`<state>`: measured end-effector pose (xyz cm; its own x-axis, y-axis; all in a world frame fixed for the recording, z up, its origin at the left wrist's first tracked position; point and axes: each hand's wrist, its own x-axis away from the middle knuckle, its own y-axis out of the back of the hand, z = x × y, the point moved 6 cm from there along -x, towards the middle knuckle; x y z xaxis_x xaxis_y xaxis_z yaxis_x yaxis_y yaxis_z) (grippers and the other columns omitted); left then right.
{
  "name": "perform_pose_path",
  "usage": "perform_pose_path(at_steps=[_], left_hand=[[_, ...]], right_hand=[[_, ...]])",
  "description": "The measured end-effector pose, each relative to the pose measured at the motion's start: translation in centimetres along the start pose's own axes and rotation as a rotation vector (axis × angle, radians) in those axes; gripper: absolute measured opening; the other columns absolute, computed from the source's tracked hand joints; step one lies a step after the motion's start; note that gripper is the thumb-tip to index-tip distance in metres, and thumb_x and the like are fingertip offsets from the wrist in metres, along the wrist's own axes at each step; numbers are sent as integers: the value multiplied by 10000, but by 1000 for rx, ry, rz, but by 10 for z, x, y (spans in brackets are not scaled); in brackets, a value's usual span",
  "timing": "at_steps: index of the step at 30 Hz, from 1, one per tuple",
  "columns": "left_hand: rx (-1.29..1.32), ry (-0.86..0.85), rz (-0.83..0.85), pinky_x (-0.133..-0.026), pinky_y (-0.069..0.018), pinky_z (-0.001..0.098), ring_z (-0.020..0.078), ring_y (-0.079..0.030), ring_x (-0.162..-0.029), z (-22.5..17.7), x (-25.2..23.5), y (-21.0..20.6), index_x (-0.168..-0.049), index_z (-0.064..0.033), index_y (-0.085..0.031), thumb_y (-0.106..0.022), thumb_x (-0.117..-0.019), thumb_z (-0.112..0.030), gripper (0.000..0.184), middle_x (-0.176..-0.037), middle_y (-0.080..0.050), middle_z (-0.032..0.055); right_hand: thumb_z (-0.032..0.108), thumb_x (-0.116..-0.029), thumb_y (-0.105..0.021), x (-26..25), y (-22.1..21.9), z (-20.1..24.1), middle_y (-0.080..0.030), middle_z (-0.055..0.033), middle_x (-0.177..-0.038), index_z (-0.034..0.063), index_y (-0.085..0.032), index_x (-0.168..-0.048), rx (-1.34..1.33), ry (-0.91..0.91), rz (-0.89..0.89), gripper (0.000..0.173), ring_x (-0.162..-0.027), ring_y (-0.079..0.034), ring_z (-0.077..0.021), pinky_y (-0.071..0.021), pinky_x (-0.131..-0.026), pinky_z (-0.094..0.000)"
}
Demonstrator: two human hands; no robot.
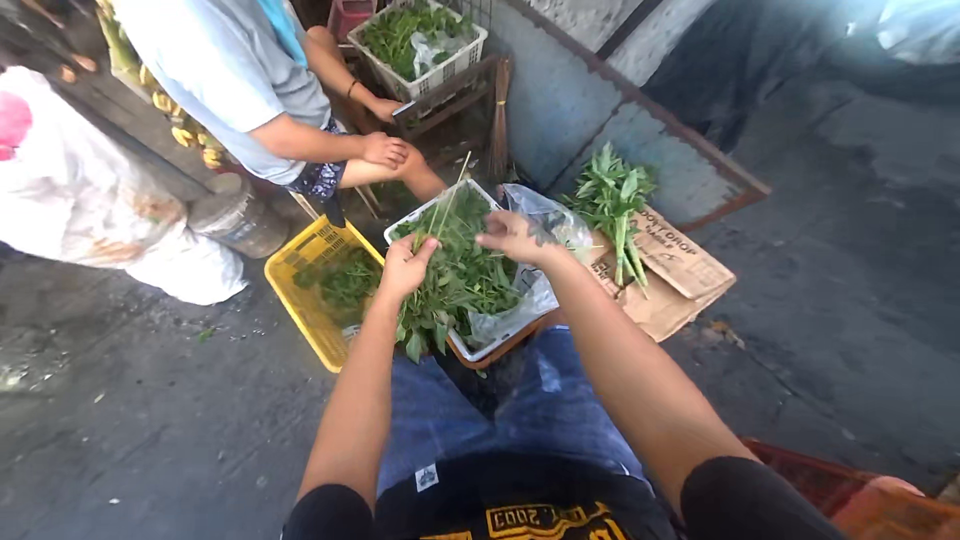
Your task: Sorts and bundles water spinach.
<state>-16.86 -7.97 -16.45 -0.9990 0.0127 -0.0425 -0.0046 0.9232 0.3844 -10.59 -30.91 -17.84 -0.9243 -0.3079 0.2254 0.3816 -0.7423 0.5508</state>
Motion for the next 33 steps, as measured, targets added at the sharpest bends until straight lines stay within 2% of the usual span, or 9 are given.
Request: perform_pose_path(at_steps=[4,6,8,12,14,21,24,27,33], left_hand=[[-23,27,79,-579,-486,299,109,-560,-614,-7,7,-19,-1044,-91,-718,-581,-1057,-245,206,-800,-659,33],[30,28,28,-529,-446,282,104,-526,-595,-3,-1,-19,-1110,-130,-736,-568,-1061,-256,215,-903,-674,21],[114,1,-42,-552,-440,254,77,-524,-639,3,-14,-6,-1190,-170,-733,-519,-1080,-245,252,-1122,-687,-5],[357,-34,-225,-482,-385,215,46,-463,-538,9,-27,22,-1219,-82,-732,-589,-1049,-147,232,-1011,-735,16],[404,-60,-265,-481,-401,212,52,-488,-549,8,-29,29,-1170,-62,-735,-639,-1013,-112,191,-1031,-737,33],[432,-46,-288,-481,-420,215,71,-530,-574,5,-33,21,-1012,-45,-727,-704,-966,-86,66,-1023,-736,67],[413,-57,-283,-500,-459,224,90,-573,-609,2,-32,15,-1015,-30,-718,-719,-953,-73,76,-1020,-739,85],[212,-112,-208,-777,-625,363,176,-718,-893,-9,-22,-1,-1125,-24,-704,-734,-928,-71,204,-1053,-741,90],[158,-100,-207,-772,-607,349,156,-708,-854,-3,-35,27,-1056,-13,-738,-743,-915,-30,142,-999,-751,92]], right_hand=[[259,-1028,-625,-6,4,51,-691,-81,-1000,49,-689,-1168,-561,218,-115,260,-832,-650,-164,-568,-748,-362],[177,-1048,-584,-12,18,59,-715,-85,-946,16,-693,-1056,-679,270,-231,195,-825,-693,-166,-606,-794,-363],[155,-1083,-511,-9,30,61,-708,-112,-979,-10,-663,-1064,-853,265,-250,225,-865,-718,-214,-633,-837,-410],[187,-1110,-429,-1,37,46,-647,-59,-828,25,-655,-1130,-815,257,-274,279,-707,-672,-182,-630,-703,-401],[216,-1106,-408,-3,28,42,-539,-19,-768,62,-672,-1162,-606,276,-270,310,-598,-502,-120,-477,-563,-318],[256,-868,-824,-12,-40,51,-724,-84,-1068,87,-708,-1164,-128,337,-46,360,-1004,-693,-221,-570,-932,-490],[243,-914,-778,-18,-55,50,-746,-54,-1025,102,-733,-1106,-120,313,-39,243,-974,-712,-186,-576,-926,-470],[224,-937,-754,-14,-49,47,-744,-59,-964,93,-741,-1031,-109,360,-112,162,-902,-718,-180,-604,-872,-453],[112,-922,-764,-21,-43,20,-716,-133,-927,31,-716,-1013,-154,331,-27,130,-852,-697,-259,-580,-823,-530]])
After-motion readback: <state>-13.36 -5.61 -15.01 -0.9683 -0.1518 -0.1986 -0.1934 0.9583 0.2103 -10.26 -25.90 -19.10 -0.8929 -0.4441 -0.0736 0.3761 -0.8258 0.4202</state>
